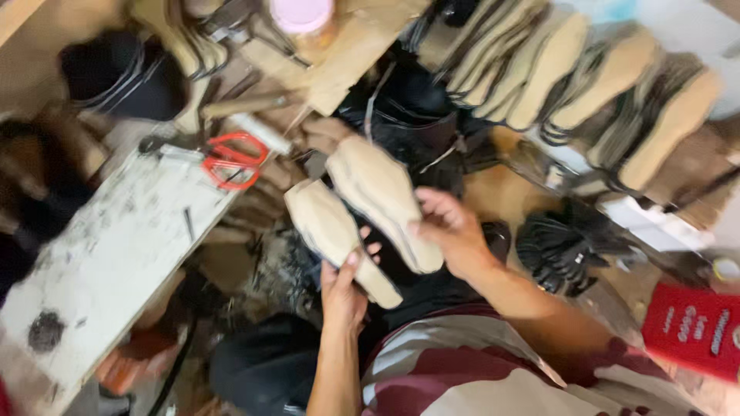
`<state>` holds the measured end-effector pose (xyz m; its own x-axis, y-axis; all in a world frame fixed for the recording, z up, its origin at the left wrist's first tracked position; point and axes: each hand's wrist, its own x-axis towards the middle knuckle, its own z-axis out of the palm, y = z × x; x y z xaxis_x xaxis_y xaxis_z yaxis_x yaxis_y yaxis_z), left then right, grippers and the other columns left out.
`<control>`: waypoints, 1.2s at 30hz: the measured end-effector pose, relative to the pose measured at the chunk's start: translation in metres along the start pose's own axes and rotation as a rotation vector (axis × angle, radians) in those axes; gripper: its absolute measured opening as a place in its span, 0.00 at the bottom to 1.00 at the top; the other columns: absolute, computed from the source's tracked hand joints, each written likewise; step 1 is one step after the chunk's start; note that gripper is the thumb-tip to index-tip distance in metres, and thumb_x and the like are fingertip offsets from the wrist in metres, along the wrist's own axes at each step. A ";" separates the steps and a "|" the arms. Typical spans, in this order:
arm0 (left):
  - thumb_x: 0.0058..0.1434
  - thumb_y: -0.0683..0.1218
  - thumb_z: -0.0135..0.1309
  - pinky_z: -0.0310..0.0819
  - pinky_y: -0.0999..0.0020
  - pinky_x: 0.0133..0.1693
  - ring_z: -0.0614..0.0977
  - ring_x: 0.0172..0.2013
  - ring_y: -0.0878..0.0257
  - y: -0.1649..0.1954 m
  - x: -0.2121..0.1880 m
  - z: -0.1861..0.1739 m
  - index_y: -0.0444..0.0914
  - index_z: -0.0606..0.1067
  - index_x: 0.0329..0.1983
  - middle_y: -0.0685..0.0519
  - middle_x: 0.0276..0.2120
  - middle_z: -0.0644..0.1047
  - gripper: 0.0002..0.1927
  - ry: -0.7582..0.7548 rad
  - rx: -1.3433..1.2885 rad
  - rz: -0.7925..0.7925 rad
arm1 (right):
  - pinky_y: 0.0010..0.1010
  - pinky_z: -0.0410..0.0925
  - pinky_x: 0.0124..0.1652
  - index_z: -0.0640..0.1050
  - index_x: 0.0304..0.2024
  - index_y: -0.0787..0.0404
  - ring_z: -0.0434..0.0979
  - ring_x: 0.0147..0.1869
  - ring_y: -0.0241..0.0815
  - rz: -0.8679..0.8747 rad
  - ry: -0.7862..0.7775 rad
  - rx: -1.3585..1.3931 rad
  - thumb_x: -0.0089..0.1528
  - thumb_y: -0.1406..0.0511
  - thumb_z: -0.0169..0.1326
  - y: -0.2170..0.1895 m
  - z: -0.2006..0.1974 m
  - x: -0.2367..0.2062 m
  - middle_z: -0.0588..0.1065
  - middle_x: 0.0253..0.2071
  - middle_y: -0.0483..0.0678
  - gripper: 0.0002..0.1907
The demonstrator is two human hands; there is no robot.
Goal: The person repeatedly picks up stacks of shoe soles and upper parts, separates them, and places them back on a nearby shelf. The person handles the components by hand, turning them over and aligning them before stacking.
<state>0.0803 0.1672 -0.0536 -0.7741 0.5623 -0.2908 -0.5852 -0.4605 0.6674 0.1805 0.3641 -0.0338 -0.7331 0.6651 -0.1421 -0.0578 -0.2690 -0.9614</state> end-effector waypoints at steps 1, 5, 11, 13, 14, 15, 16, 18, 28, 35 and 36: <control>0.64 0.40 0.55 0.77 0.56 0.49 0.82 0.49 0.50 0.002 0.000 0.002 0.34 0.66 0.67 0.40 0.58 0.77 0.27 -0.007 0.010 -0.011 | 0.25 0.67 0.49 0.75 0.62 0.63 0.71 0.48 0.34 -0.108 0.062 -0.006 0.57 0.78 0.64 -0.007 -0.012 0.006 0.71 0.45 0.42 0.30; 0.62 0.41 0.55 0.79 0.58 0.48 0.82 0.48 0.52 0.007 0.000 0.005 0.35 0.65 0.67 0.42 0.58 0.77 0.29 -0.005 0.019 -0.020 | 0.23 0.69 0.49 0.71 0.61 0.67 0.72 0.46 0.33 -0.490 0.531 -0.157 0.61 0.80 0.63 -0.057 -0.099 0.061 0.72 0.42 0.43 0.27; 0.63 0.47 0.57 0.77 0.57 0.50 0.81 0.49 0.52 0.008 -0.001 0.013 0.35 0.65 0.69 0.42 0.58 0.76 0.32 -0.019 0.023 -0.019 | 0.25 0.75 0.47 0.66 0.64 0.68 0.79 0.45 0.34 -0.552 0.783 0.030 0.62 0.77 0.63 -0.105 -0.203 0.117 0.77 0.42 0.44 0.30; 0.64 0.53 0.56 0.75 0.54 0.51 0.81 0.50 0.49 0.010 -0.002 0.019 0.34 0.64 0.70 0.40 0.59 0.76 0.34 -0.051 -0.052 -0.033 | 0.24 0.75 0.46 0.67 0.63 0.68 0.79 0.44 0.33 -0.516 0.834 -0.008 0.63 0.75 0.64 -0.106 -0.220 0.126 0.77 0.42 0.44 0.28; 0.65 0.56 0.55 0.75 0.53 0.51 0.81 0.50 0.47 0.012 -0.002 0.021 0.33 0.63 0.70 0.38 0.59 0.76 0.36 -0.079 -0.134 -0.046 | 0.24 0.73 0.45 0.68 0.63 0.68 0.77 0.43 0.33 -0.504 0.856 -0.054 0.64 0.74 0.64 -0.102 -0.224 0.132 0.77 0.41 0.44 0.27; 0.65 0.59 0.54 0.74 0.51 0.52 0.81 0.51 0.45 0.014 -0.002 0.024 0.32 0.63 0.70 0.37 0.59 0.75 0.38 -0.103 -0.215 -0.059 | 0.23 0.72 0.44 0.70 0.62 0.68 0.76 0.42 0.33 -0.488 0.877 -0.100 0.65 0.73 0.65 -0.099 -0.229 0.136 0.76 0.40 0.45 0.25; 0.65 0.59 0.53 0.74 0.50 0.53 0.81 0.52 0.45 0.016 -0.002 0.027 0.32 0.62 0.71 0.38 0.59 0.75 0.38 -0.089 -0.188 -0.065 | 0.24 0.71 0.44 0.70 0.62 0.67 0.74 0.42 0.33 -0.500 0.894 -0.122 0.66 0.73 0.64 -0.098 -0.234 0.137 0.75 0.40 0.44 0.24; 0.64 0.59 0.51 0.72 0.49 0.56 0.79 0.55 0.45 0.019 0.000 0.031 0.34 0.60 0.72 0.41 0.61 0.74 0.39 -0.050 -0.132 -0.071 | 0.24 0.68 0.43 0.72 0.62 0.66 0.72 0.42 0.33 -0.520 0.917 -0.165 0.67 0.73 0.63 -0.096 -0.238 0.140 0.73 0.39 0.43 0.22; 0.67 0.50 0.52 0.68 0.47 0.61 0.75 0.60 0.46 0.004 0.037 0.032 0.40 0.61 0.71 0.44 0.61 0.73 0.30 0.000 -0.207 -0.017 | 0.26 0.69 0.55 0.75 0.58 0.63 0.73 0.50 0.35 -0.316 0.229 0.040 0.64 0.81 0.50 -0.052 -0.095 0.069 0.75 0.49 0.44 0.21; 0.70 0.50 0.54 0.66 0.49 0.65 0.72 0.64 0.52 0.001 0.031 0.025 0.39 0.60 0.74 0.47 0.65 0.69 0.31 0.004 -0.200 0.009 | 0.27 0.72 0.45 0.74 0.58 0.61 0.76 0.45 0.35 0.153 -0.132 -0.104 0.60 0.74 0.58 0.009 0.037 0.009 0.75 0.45 0.46 0.23; 0.70 0.52 0.54 0.66 0.49 0.65 0.72 0.65 0.52 0.004 0.031 0.024 0.39 0.59 0.74 0.47 0.66 0.68 0.32 0.011 -0.180 0.014 | 0.27 0.71 0.44 0.73 0.59 0.61 0.76 0.45 0.35 0.190 -0.161 -0.076 0.59 0.74 0.59 0.012 0.041 0.010 0.74 0.45 0.46 0.25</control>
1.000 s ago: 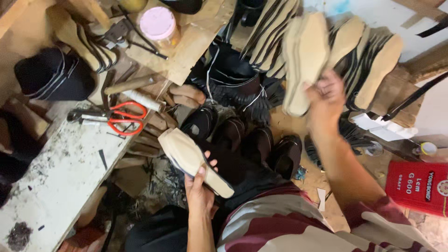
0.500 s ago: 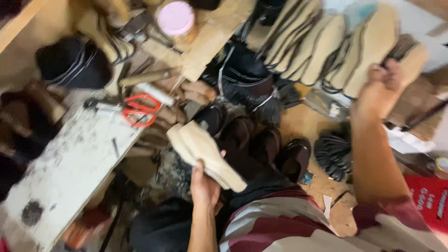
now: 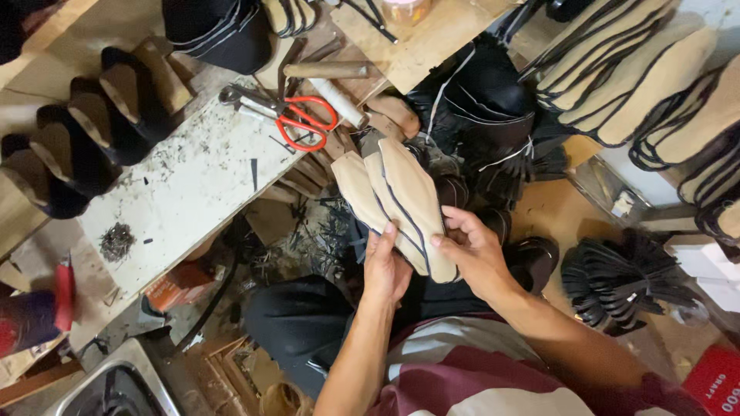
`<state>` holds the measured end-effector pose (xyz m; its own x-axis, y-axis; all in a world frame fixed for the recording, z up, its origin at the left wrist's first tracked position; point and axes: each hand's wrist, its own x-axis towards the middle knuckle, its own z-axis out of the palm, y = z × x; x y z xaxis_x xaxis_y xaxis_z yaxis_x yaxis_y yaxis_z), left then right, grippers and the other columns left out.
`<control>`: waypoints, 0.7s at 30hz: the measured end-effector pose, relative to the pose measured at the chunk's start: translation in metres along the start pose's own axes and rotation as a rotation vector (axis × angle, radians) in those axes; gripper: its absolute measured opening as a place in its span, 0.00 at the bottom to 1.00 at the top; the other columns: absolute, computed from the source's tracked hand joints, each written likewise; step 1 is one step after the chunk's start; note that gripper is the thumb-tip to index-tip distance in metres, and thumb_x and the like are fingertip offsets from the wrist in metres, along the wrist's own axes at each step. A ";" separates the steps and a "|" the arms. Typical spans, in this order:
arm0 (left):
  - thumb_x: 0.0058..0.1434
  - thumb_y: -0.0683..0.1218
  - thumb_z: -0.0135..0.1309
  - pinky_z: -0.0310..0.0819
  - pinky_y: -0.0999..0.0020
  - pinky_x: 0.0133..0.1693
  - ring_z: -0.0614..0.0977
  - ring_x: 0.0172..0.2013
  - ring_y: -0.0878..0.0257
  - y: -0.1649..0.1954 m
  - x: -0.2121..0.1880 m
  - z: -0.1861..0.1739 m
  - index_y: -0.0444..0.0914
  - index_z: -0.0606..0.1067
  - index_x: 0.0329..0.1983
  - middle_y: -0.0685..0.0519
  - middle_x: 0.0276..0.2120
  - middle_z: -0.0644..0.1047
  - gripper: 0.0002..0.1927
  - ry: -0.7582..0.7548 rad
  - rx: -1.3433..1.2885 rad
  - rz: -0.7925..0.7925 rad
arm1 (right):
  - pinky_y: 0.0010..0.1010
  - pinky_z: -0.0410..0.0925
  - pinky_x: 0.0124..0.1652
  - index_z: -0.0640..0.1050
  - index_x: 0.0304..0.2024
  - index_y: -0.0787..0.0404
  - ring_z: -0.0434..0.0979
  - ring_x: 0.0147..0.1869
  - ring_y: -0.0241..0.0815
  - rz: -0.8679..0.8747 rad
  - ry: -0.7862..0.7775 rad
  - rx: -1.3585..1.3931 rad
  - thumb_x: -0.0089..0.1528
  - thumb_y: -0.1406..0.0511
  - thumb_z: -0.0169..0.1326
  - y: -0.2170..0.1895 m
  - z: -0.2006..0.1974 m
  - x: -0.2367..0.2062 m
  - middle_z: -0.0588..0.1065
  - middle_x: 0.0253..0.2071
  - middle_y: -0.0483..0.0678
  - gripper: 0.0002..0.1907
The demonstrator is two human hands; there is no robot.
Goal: The person repeatedly picks up stacks of shoe soles and upper parts, separates them, and places them back on a nearby shelf. The person handles the components by hand, turning them over and aligning them before stacking.
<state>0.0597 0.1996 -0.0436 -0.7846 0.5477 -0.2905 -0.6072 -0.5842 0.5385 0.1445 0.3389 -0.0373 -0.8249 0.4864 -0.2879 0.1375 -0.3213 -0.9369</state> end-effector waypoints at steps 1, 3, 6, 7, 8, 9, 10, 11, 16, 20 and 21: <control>0.69 0.55 0.52 0.65 0.49 0.66 0.72 0.65 0.52 0.004 0.000 0.000 0.39 0.59 0.74 0.46 0.67 0.68 0.34 -0.020 -0.053 -0.021 | 0.28 0.71 0.46 0.73 0.60 0.63 0.75 0.45 0.35 -0.019 0.026 0.014 0.59 0.75 0.59 0.001 0.001 0.003 0.74 0.46 0.46 0.25; 0.68 0.62 0.50 0.65 0.50 0.66 0.72 0.67 0.50 0.014 -0.002 -0.001 0.38 0.58 0.75 0.45 0.69 0.68 0.39 -0.056 -0.161 -0.064 | 0.28 0.71 0.49 0.74 0.60 0.66 0.75 0.47 0.36 -0.052 0.080 0.042 0.60 0.76 0.60 0.001 -0.002 0.009 0.74 0.46 0.48 0.25; 0.66 0.68 0.46 0.64 0.46 0.64 0.70 0.67 0.44 0.023 -0.001 -0.002 0.39 0.55 0.75 0.44 0.70 0.65 0.43 -0.166 -0.146 0.004 | 0.28 0.71 0.52 0.72 0.61 0.65 0.74 0.51 0.35 -0.124 0.103 0.111 0.60 0.76 0.58 0.000 -0.007 0.013 0.74 0.48 0.47 0.25; 0.67 0.68 0.45 0.63 0.46 0.65 0.70 0.66 0.44 0.024 -0.001 -0.003 0.38 0.56 0.75 0.43 0.70 0.65 0.43 -0.180 -0.161 0.008 | 0.27 0.71 0.52 0.72 0.61 0.65 0.74 0.51 0.35 -0.130 0.091 0.125 0.61 0.76 0.58 0.000 -0.007 0.013 0.74 0.48 0.47 0.25; 0.69 0.68 0.45 0.63 0.46 0.65 0.70 0.66 0.44 0.023 -0.001 -0.003 0.36 0.56 0.76 0.42 0.70 0.65 0.43 -0.196 -0.176 0.009 | 0.27 0.71 0.53 0.72 0.61 0.65 0.74 0.51 0.35 -0.136 0.082 0.140 0.61 0.76 0.58 0.000 -0.005 0.012 0.74 0.48 0.47 0.25; 0.70 0.67 0.45 0.63 0.45 0.66 0.69 0.66 0.44 0.022 -0.001 -0.004 0.35 0.56 0.76 0.42 0.70 0.65 0.42 -0.214 -0.190 0.009 | 0.27 0.71 0.53 0.72 0.61 0.64 0.74 0.51 0.35 -0.145 0.075 0.155 0.61 0.75 0.57 0.000 -0.003 0.011 0.74 0.49 0.47 0.25; 0.70 0.66 0.45 0.63 0.47 0.66 0.70 0.66 0.46 0.019 -0.001 -0.005 0.35 0.57 0.75 0.42 0.69 0.66 0.41 -0.175 -0.189 -0.018 | 0.27 0.71 0.52 0.72 0.62 0.64 0.74 0.50 0.35 -0.139 0.047 0.092 0.61 0.75 0.58 0.000 0.001 0.010 0.74 0.48 0.47 0.26; 0.70 0.64 0.45 0.64 0.48 0.66 0.71 0.66 0.47 0.016 -0.001 -0.006 0.35 0.57 0.74 0.42 0.69 0.67 0.39 -0.135 -0.187 -0.045 | 0.27 0.71 0.51 0.72 0.62 0.64 0.74 0.50 0.35 -0.134 0.020 0.029 0.61 0.75 0.58 0.000 0.006 0.008 0.74 0.48 0.47 0.26; 0.70 0.49 0.50 0.66 0.51 0.64 0.74 0.62 0.53 0.006 0.004 -0.010 0.36 0.63 0.69 0.46 0.63 0.72 0.27 -0.009 -0.049 -0.053 | 0.26 0.72 0.47 0.73 0.61 0.63 0.77 0.48 0.33 -0.116 0.004 -0.287 0.61 0.72 0.59 -0.010 0.015 0.003 0.79 0.48 0.47 0.25; 0.69 0.45 0.51 0.67 0.52 0.63 0.75 0.60 0.54 0.006 0.005 -0.012 0.36 0.67 0.67 0.47 0.60 0.74 0.23 0.047 -0.062 -0.044 | 0.25 0.73 0.46 0.75 0.60 0.64 0.78 0.45 0.33 -0.112 0.013 -0.380 0.60 0.72 0.60 -0.015 0.010 0.003 0.80 0.46 0.47 0.24; 0.69 0.45 0.51 0.67 0.52 0.63 0.75 0.60 0.54 0.006 0.006 -0.011 0.36 0.67 0.66 0.47 0.60 0.74 0.23 0.062 -0.063 -0.044 | 0.25 0.73 0.46 0.75 0.60 0.64 0.78 0.45 0.33 -0.113 0.008 -0.372 0.60 0.72 0.60 -0.014 0.009 0.005 0.80 0.45 0.47 0.24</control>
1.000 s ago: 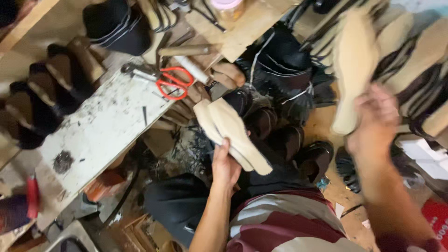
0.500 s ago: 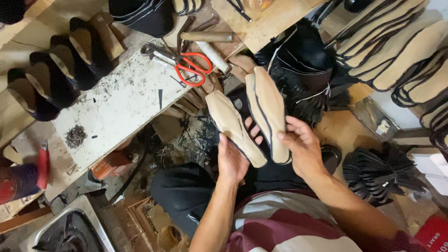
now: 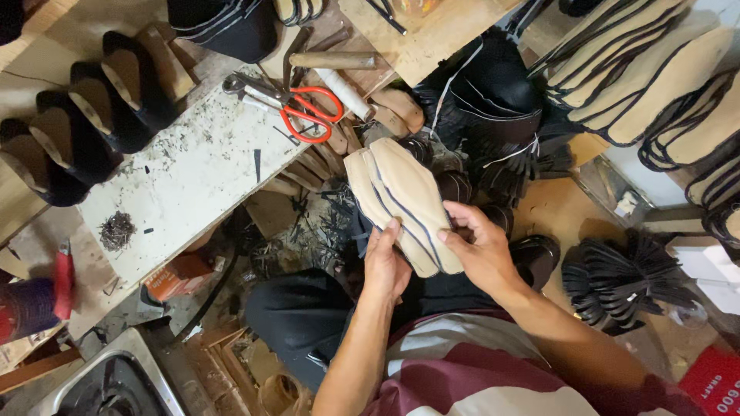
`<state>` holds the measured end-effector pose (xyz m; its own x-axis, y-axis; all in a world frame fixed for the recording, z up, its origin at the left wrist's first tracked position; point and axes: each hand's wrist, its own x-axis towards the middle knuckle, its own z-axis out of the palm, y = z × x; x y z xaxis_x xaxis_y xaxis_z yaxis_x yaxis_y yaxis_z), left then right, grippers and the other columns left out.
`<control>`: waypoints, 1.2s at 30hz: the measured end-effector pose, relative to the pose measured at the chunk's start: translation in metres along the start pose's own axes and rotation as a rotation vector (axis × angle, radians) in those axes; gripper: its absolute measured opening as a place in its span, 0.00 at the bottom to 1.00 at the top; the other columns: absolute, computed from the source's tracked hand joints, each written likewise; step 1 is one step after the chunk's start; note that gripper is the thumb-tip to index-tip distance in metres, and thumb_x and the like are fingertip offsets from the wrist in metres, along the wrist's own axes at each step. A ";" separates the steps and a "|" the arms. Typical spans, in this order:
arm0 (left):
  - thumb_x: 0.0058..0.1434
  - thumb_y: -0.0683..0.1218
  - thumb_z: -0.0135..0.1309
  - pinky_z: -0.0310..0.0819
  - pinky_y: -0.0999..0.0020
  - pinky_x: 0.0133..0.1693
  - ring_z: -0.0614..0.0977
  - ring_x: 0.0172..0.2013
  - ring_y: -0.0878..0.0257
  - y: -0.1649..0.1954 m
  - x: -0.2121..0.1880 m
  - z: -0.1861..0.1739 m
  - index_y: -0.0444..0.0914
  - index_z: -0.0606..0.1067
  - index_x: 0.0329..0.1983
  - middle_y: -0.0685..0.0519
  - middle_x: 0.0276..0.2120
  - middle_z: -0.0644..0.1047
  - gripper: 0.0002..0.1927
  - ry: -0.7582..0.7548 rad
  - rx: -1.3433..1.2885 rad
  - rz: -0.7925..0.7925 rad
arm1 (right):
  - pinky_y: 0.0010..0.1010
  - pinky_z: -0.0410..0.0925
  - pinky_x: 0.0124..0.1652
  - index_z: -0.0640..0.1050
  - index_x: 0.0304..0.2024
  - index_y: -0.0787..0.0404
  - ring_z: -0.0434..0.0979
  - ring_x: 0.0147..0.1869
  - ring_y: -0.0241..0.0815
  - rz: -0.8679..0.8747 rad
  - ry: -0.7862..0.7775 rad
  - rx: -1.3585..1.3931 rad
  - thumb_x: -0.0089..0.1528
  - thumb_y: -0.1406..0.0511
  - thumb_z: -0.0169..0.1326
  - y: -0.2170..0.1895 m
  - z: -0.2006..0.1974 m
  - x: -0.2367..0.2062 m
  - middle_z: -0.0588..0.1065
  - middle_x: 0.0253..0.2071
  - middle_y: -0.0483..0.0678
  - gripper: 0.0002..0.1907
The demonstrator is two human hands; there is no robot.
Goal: The person repeatedly picks up stacks of shoe soles and upper parts, separates them, and places them back on a nearby shelf. The person handles the components by hand, turning them over and aligning them before stacking.
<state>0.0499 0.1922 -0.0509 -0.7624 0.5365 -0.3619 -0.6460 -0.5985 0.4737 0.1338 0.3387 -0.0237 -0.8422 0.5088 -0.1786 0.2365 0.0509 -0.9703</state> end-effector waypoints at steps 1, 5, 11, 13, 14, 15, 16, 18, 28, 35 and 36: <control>0.69 0.46 0.51 0.67 0.52 0.63 0.75 0.60 0.55 0.000 0.000 0.000 0.36 0.67 0.66 0.47 0.60 0.74 0.23 -0.005 -0.012 0.002 | 0.25 0.73 0.46 0.75 0.60 0.64 0.78 0.46 0.33 -0.004 -0.005 0.043 0.61 0.72 0.60 0.002 -0.002 0.002 0.79 0.46 0.47 0.24; 0.68 0.48 0.51 0.67 0.52 0.63 0.75 0.61 0.54 0.000 0.001 -0.004 0.35 0.67 0.66 0.47 0.61 0.74 0.24 -0.021 -0.057 -0.007 | 0.25 0.72 0.48 0.73 0.61 0.64 0.77 0.49 0.32 0.009 -0.024 0.168 0.60 0.73 0.59 0.011 -0.006 0.007 0.78 0.48 0.45 0.25; 0.66 0.49 0.55 0.72 0.58 0.58 0.78 0.55 0.57 -0.020 0.007 -0.023 0.34 0.69 0.64 0.47 0.56 0.78 0.25 -0.022 0.201 -0.021 | 0.25 0.72 0.49 0.75 0.58 0.64 0.77 0.48 0.33 0.050 -0.120 0.264 0.60 0.76 0.59 0.021 0.009 0.000 0.77 0.46 0.46 0.23; 0.66 0.49 0.56 0.74 0.60 0.55 0.80 0.52 0.58 -0.024 0.008 -0.030 0.33 0.70 0.62 0.47 0.54 0.79 0.25 -0.022 0.246 -0.034 | 0.25 0.72 0.49 0.75 0.57 0.64 0.78 0.48 0.33 0.046 -0.148 0.223 0.60 0.76 0.58 0.022 0.011 -0.002 0.78 0.44 0.47 0.22; 0.66 0.49 0.57 0.75 0.61 0.54 0.80 0.51 0.59 -0.024 0.008 -0.033 0.33 0.71 0.62 0.47 0.53 0.79 0.24 -0.013 0.225 -0.048 | 0.25 0.72 0.49 0.76 0.57 0.64 0.77 0.47 0.33 0.029 -0.148 0.244 0.61 0.77 0.58 0.022 0.011 -0.002 0.77 0.44 0.48 0.22; 0.66 0.48 0.58 0.76 0.62 0.54 0.80 0.50 0.59 -0.024 0.009 -0.034 0.33 0.71 0.61 0.47 0.52 0.79 0.24 -0.002 0.203 -0.062 | 0.25 0.72 0.49 0.76 0.57 0.65 0.77 0.47 0.33 0.015 -0.148 0.265 0.61 0.77 0.58 0.023 0.010 -0.002 0.77 0.44 0.48 0.21; 0.66 0.48 0.58 0.76 0.62 0.53 0.81 0.50 0.60 -0.023 0.008 -0.035 0.32 0.71 0.61 0.47 0.51 0.79 0.24 -0.002 0.171 -0.073 | 0.25 0.72 0.50 0.76 0.58 0.65 0.76 0.48 0.34 -0.002 -0.124 0.320 0.62 0.77 0.57 0.023 0.008 -0.001 0.76 0.45 0.48 0.21; 0.66 0.47 0.58 0.77 0.62 0.53 0.81 0.49 0.60 -0.019 0.006 -0.036 0.32 0.71 0.61 0.48 0.51 0.79 0.24 -0.003 0.103 -0.094 | 0.25 0.71 0.52 0.75 0.59 0.66 0.76 0.50 0.34 -0.037 -0.077 0.428 0.63 0.78 0.55 0.024 0.005 0.002 0.75 0.47 0.48 0.21; 0.67 0.46 0.55 0.76 0.63 0.52 0.81 0.46 0.60 -0.013 0.002 -0.035 0.36 0.67 0.63 0.48 0.48 0.78 0.23 0.074 0.183 0.107 | 0.26 0.73 0.46 0.69 0.64 0.64 0.79 0.47 0.36 -0.049 -0.022 -0.085 0.61 0.74 0.55 0.022 0.021 -0.007 0.78 0.45 0.49 0.27; 0.66 0.50 0.58 0.78 0.57 0.51 0.80 0.48 0.55 -0.021 -0.001 -0.045 0.34 0.65 0.67 0.42 0.52 0.76 0.31 -0.020 0.222 0.099 | 0.28 0.74 0.43 0.73 0.61 0.64 0.81 0.45 0.41 -0.259 -0.162 -0.150 0.62 0.71 0.58 0.011 0.041 -0.026 0.77 0.45 0.52 0.23; 0.64 0.50 0.60 0.79 0.56 0.52 0.81 0.48 0.53 -0.020 -0.001 -0.045 0.33 0.64 0.67 0.39 0.53 0.77 0.32 -0.052 0.195 0.073 | 0.29 0.74 0.44 0.73 0.60 0.65 0.81 0.45 0.42 -0.304 -0.170 -0.173 0.63 0.70 0.58 0.009 0.041 -0.027 0.77 0.45 0.53 0.22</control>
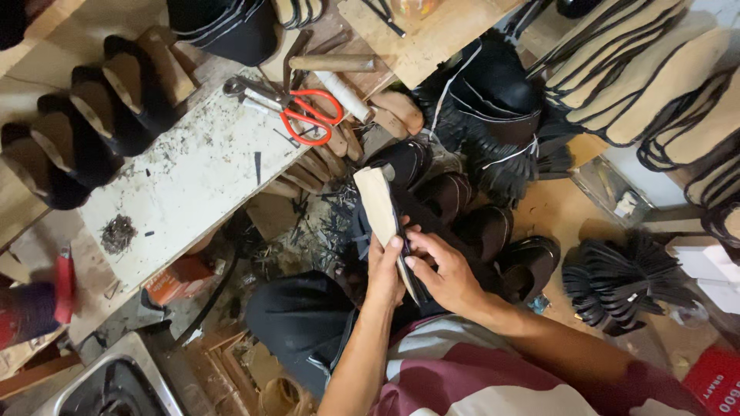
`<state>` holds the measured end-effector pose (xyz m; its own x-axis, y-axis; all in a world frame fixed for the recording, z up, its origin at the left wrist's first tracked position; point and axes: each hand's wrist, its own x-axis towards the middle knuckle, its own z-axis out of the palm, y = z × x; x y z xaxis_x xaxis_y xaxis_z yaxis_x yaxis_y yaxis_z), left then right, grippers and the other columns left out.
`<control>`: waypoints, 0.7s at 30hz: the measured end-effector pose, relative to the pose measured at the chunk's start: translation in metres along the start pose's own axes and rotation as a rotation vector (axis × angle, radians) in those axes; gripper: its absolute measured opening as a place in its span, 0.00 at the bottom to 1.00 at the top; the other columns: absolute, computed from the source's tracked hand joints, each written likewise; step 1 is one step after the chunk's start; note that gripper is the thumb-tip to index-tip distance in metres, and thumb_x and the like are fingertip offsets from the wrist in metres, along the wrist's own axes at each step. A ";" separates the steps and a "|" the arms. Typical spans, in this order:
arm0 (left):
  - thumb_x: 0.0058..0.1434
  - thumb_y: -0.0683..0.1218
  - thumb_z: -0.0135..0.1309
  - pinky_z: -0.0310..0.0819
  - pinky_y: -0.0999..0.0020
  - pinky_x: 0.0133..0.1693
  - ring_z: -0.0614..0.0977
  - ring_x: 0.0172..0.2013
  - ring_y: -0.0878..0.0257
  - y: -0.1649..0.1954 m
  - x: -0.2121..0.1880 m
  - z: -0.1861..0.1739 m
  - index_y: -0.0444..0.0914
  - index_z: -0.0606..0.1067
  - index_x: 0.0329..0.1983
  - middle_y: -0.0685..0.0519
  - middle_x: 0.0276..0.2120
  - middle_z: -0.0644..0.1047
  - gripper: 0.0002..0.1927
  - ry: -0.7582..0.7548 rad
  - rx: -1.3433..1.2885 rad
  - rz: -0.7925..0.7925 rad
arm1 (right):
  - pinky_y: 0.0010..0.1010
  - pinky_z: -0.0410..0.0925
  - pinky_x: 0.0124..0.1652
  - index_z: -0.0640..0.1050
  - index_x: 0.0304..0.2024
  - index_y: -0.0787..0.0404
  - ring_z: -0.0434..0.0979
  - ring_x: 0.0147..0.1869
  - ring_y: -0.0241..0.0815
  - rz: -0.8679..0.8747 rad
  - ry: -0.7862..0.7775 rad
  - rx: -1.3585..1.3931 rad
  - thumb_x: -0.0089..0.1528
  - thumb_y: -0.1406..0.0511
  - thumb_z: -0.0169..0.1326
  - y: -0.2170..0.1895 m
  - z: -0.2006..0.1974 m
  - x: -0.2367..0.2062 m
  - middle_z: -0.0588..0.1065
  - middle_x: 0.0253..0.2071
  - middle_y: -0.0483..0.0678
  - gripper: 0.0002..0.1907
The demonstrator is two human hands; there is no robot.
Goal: The person repeatedly picks up stacks of shoe soles and upper parts, separates them, and places them back on a nearby shelf. The person handles the components by hand, turning them over and aligning them before stacking.
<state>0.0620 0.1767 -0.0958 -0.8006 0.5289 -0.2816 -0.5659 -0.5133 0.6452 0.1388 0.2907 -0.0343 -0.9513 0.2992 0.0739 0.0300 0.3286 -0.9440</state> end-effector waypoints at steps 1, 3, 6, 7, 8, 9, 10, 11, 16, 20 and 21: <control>0.61 0.50 0.61 0.80 0.55 0.50 0.81 0.48 0.52 0.002 -0.002 0.000 0.34 0.63 0.67 0.39 0.53 0.77 0.34 0.001 0.015 0.011 | 0.29 0.74 0.44 0.74 0.60 0.65 0.82 0.45 0.42 -0.006 -0.001 -0.009 0.62 0.70 0.58 -0.001 -0.001 0.000 0.78 0.46 0.53 0.22; 0.56 0.49 0.64 0.80 0.53 0.47 0.81 0.47 0.51 0.004 -0.005 0.001 0.37 0.60 0.67 0.40 0.53 0.76 0.38 -0.008 0.044 0.025 | 0.30 0.75 0.42 0.75 0.58 0.65 0.83 0.45 0.44 -0.014 0.009 -0.034 0.61 0.70 0.59 -0.003 -0.001 -0.001 0.79 0.48 0.54 0.22; 0.52 0.46 0.67 0.81 0.56 0.51 0.82 0.51 0.53 0.004 -0.006 0.007 0.37 0.60 0.67 0.44 0.56 0.74 0.42 -0.013 0.113 0.077 | 0.32 0.76 0.36 0.71 0.61 0.64 0.84 0.42 0.43 0.064 0.006 -0.078 0.58 0.69 0.58 -0.001 0.000 -0.001 0.79 0.47 0.54 0.28; 0.51 0.45 0.66 0.81 0.56 0.50 0.82 0.50 0.53 0.002 -0.006 0.009 0.37 0.60 0.67 0.43 0.54 0.74 0.42 0.021 0.142 0.053 | 0.32 0.76 0.38 0.71 0.62 0.64 0.84 0.43 0.44 0.049 0.031 -0.117 0.57 0.70 0.58 0.002 -0.001 0.000 0.80 0.46 0.54 0.29; 0.50 0.43 0.66 0.80 0.56 0.50 0.81 0.48 0.54 -0.001 -0.006 0.011 0.38 0.60 0.67 0.43 0.52 0.74 0.42 0.057 0.173 0.031 | 0.32 0.76 0.40 0.71 0.63 0.64 0.84 0.43 0.45 0.034 0.053 -0.154 0.57 0.71 0.59 0.004 -0.002 0.003 0.80 0.45 0.54 0.30; 0.50 0.41 0.66 0.80 0.57 0.49 0.81 0.47 0.54 -0.003 -0.006 0.013 0.38 0.60 0.68 0.43 0.51 0.74 0.43 0.093 0.206 0.011 | 0.33 0.76 0.42 0.70 0.63 0.65 0.83 0.43 0.46 0.018 0.075 -0.191 0.56 0.71 0.59 0.006 -0.005 0.004 0.80 0.43 0.55 0.31; 0.50 0.40 0.65 0.79 0.59 0.49 0.81 0.47 0.56 -0.004 -0.004 0.014 0.38 0.61 0.67 0.45 0.51 0.75 0.41 0.112 0.230 0.035 | 0.32 0.76 0.41 0.70 0.64 0.65 0.84 0.42 0.44 0.059 0.087 -0.152 0.57 0.72 0.59 0.008 -0.008 0.005 0.80 0.43 0.54 0.31; 0.50 0.39 0.64 0.78 0.62 0.49 0.81 0.48 0.57 -0.006 -0.004 0.015 0.39 0.62 0.66 0.47 0.51 0.75 0.40 0.130 0.253 0.060 | 0.32 0.76 0.41 0.69 0.64 0.65 0.84 0.41 0.42 0.099 0.099 -0.113 0.57 0.72 0.59 0.008 -0.013 0.006 0.81 0.43 0.54 0.31; 0.61 0.37 0.60 0.77 0.65 0.46 0.81 0.43 0.58 -0.004 0.001 0.009 0.33 0.69 0.57 0.49 0.46 0.79 0.22 0.189 0.180 0.073 | 0.31 0.77 0.37 0.66 0.67 0.65 0.81 0.40 0.39 0.285 0.288 0.119 0.58 0.74 0.56 0.010 -0.051 0.023 0.79 0.45 0.53 0.33; 0.62 0.38 0.57 0.79 0.65 0.44 0.83 0.39 0.58 -0.004 0.000 0.005 0.34 0.71 0.53 0.49 0.41 0.80 0.17 0.186 0.162 -0.018 | 0.29 0.75 0.31 0.61 0.69 0.65 0.78 0.34 0.40 0.249 0.506 0.242 0.60 0.75 0.56 0.021 -0.107 0.058 0.77 0.46 0.54 0.35; 0.62 0.38 0.57 0.79 0.65 0.45 0.83 0.38 0.59 -0.006 0.000 0.004 0.34 0.71 0.54 0.49 0.41 0.80 0.17 0.183 0.178 -0.022 | 0.29 0.75 0.31 0.62 0.69 0.66 0.78 0.36 0.39 0.196 0.554 0.228 0.60 0.76 0.55 0.024 -0.121 0.069 0.77 0.48 0.54 0.35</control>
<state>0.0660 0.1827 -0.0967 -0.8199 0.3995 -0.4101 -0.5530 -0.3671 0.7479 0.1108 0.4279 -0.0132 -0.6327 0.7744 -0.0096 0.0632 0.0393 -0.9972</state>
